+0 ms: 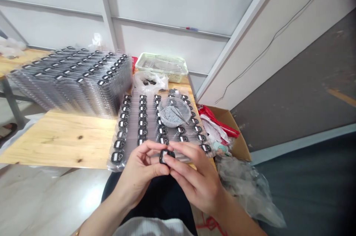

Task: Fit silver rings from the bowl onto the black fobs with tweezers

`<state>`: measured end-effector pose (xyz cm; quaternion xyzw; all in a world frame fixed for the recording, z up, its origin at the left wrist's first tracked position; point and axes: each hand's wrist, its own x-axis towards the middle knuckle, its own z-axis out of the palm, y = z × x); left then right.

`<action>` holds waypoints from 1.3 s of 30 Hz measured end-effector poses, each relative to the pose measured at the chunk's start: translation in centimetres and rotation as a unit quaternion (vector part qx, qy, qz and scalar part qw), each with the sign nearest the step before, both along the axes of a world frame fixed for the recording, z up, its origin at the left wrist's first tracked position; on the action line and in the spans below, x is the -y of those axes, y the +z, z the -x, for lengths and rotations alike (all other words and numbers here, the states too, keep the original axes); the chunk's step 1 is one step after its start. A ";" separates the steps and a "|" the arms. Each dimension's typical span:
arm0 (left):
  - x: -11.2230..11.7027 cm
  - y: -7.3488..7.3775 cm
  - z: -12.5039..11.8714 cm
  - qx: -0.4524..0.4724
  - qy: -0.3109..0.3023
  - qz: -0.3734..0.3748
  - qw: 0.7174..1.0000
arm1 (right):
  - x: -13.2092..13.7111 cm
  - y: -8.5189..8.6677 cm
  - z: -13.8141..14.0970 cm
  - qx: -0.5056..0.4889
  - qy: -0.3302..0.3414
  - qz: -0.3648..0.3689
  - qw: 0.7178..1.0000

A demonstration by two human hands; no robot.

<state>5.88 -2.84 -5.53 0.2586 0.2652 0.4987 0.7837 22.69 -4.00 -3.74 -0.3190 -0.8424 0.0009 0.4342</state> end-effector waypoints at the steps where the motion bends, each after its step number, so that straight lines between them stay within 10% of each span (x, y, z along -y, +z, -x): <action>1: 0.0 -0.1 0.0 -0.004 0.002 0.000 1.000 | -0.1 0.0 0.0 0.008 0.004 -0.015 1.000; 10: 0.0 -0.6 0.3 -0.018 -0.006 -0.005 1.000 | 0.1 -0.6 0.1 -0.081 -0.021 0.021 0.996; 16: 0.4 -0.8 0.5 -0.052 0.046 0.007 0.998 | 1.2 -2.7 0.9 -0.235 -0.037 0.193 0.952; 25: 0.7 -0.9 2.9 -0.157 0.014 -0.073 0.985 | 2.4 -4.2 3.8 -0.345 -0.035 0.229 0.910; 28: 0.3 0.7 5.1 -0.319 -0.006 -0.215 0.923 | 2.2 -4.8 3.9 -0.338 -0.050 0.240 0.909; 32: 0.3 3.5 7.1 -0.502 -0.048 -0.399 0.766 | 1.9 -6.6 4.1 -0.254 -0.041 0.211 0.943; 39: 0.3 5.0 7.5 -0.616 -0.098 -0.505 0.596 | 2.0 -8.1 5.7 -0.219 -0.049 0.191 0.955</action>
